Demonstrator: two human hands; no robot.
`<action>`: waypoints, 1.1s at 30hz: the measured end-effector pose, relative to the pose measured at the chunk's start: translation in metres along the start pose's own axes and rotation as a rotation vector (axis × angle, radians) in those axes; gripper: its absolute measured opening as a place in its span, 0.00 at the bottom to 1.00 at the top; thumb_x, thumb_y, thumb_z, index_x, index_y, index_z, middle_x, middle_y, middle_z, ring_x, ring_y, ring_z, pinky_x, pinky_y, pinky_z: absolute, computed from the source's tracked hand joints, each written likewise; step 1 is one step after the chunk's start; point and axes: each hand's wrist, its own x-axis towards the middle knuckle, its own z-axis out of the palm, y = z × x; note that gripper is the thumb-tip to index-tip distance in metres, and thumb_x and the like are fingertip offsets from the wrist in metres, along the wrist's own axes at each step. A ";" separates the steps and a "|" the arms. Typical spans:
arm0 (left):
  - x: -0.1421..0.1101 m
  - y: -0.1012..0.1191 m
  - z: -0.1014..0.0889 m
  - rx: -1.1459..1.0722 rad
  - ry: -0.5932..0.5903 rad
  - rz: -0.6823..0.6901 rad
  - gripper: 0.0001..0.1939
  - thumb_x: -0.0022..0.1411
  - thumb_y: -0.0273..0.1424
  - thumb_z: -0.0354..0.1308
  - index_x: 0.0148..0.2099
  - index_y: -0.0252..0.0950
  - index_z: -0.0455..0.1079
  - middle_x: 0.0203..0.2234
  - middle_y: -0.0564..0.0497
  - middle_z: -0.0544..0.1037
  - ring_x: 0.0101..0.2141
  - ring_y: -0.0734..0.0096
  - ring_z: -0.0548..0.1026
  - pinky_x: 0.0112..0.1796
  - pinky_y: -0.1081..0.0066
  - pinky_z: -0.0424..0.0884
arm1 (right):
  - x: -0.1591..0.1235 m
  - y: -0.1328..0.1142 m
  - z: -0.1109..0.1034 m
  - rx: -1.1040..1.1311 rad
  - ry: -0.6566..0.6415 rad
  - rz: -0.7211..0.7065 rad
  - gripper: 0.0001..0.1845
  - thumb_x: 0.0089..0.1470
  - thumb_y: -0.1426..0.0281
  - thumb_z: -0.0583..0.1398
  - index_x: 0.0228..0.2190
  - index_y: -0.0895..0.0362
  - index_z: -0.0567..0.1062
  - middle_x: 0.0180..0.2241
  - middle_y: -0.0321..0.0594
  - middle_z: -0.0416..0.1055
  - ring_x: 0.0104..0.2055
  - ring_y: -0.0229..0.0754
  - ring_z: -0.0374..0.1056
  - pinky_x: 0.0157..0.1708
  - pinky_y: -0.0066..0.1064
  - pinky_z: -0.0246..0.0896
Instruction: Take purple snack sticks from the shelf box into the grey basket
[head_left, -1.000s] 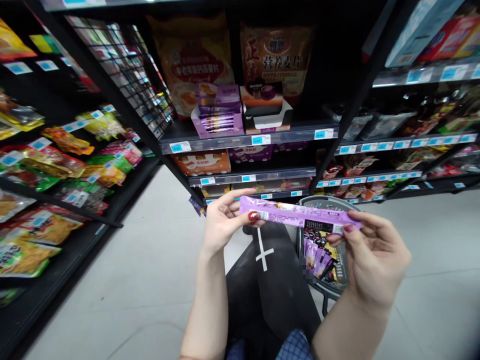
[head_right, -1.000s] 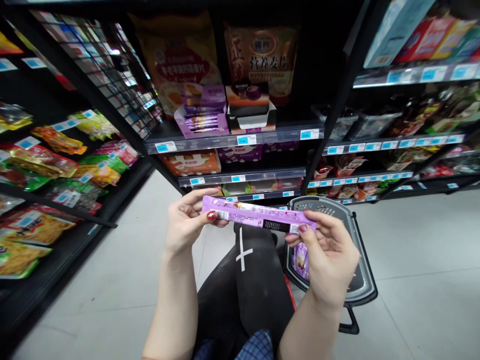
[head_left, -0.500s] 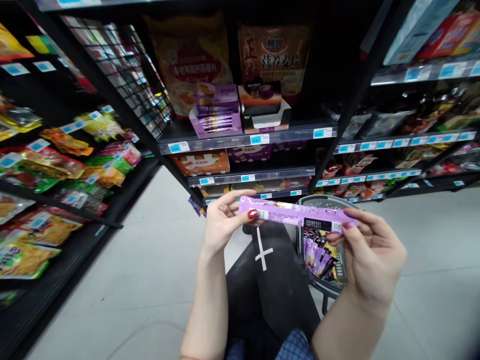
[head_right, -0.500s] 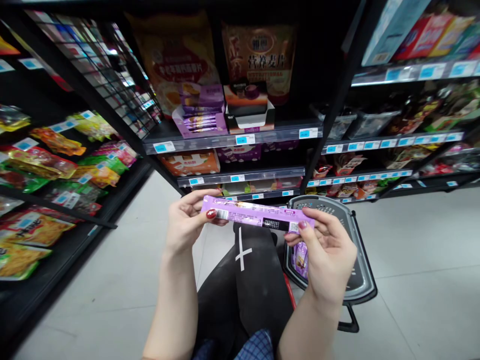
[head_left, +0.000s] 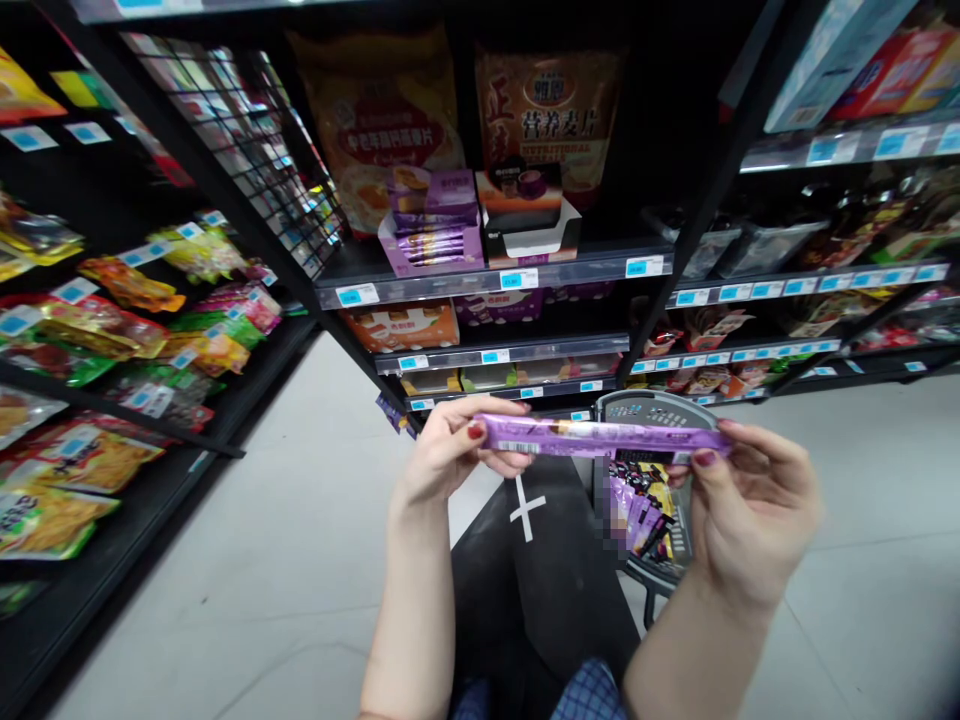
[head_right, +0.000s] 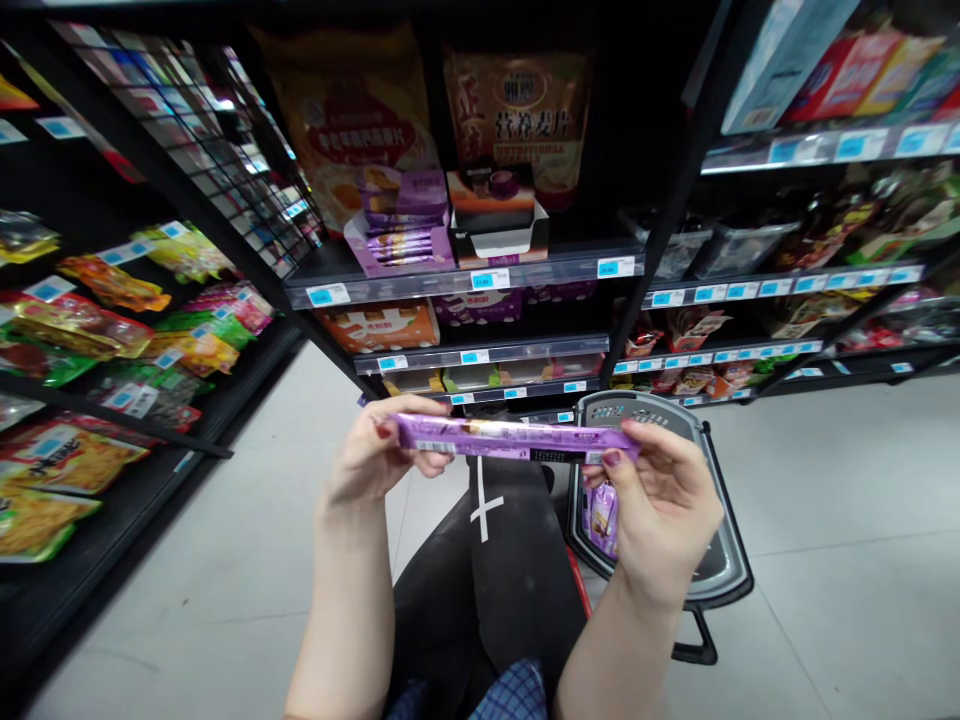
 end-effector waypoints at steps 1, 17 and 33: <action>0.001 0.000 -0.001 -0.034 -0.064 -0.065 0.25 0.50 0.48 0.61 0.40 0.31 0.76 0.24 0.42 0.80 0.23 0.60 0.79 0.20 0.71 0.75 | 0.001 0.002 0.000 0.010 0.008 -0.013 0.11 0.43 0.75 0.66 0.33 0.53 0.75 0.30 0.34 0.73 0.23 0.35 0.69 0.22 0.30 0.69; 0.020 -0.050 0.063 0.341 -0.119 -0.298 0.15 0.45 0.26 0.65 0.38 0.33 0.68 0.26 0.52 0.75 0.26 0.73 0.75 0.29 0.73 0.73 | 0.011 0.035 0.006 0.117 -0.197 0.409 0.13 0.43 0.66 0.66 0.34 0.56 0.77 0.28 0.38 0.75 0.29 0.38 0.71 0.30 0.30 0.68; 0.025 -0.059 0.062 0.445 -0.107 -0.374 0.08 0.44 0.30 0.64 0.29 0.32 0.71 0.23 0.51 0.76 0.27 0.68 0.77 0.31 0.70 0.74 | 0.010 0.040 0.010 -0.001 -0.143 0.348 0.13 0.40 0.68 0.67 0.32 0.58 0.78 0.29 0.41 0.77 0.30 0.40 0.73 0.32 0.32 0.70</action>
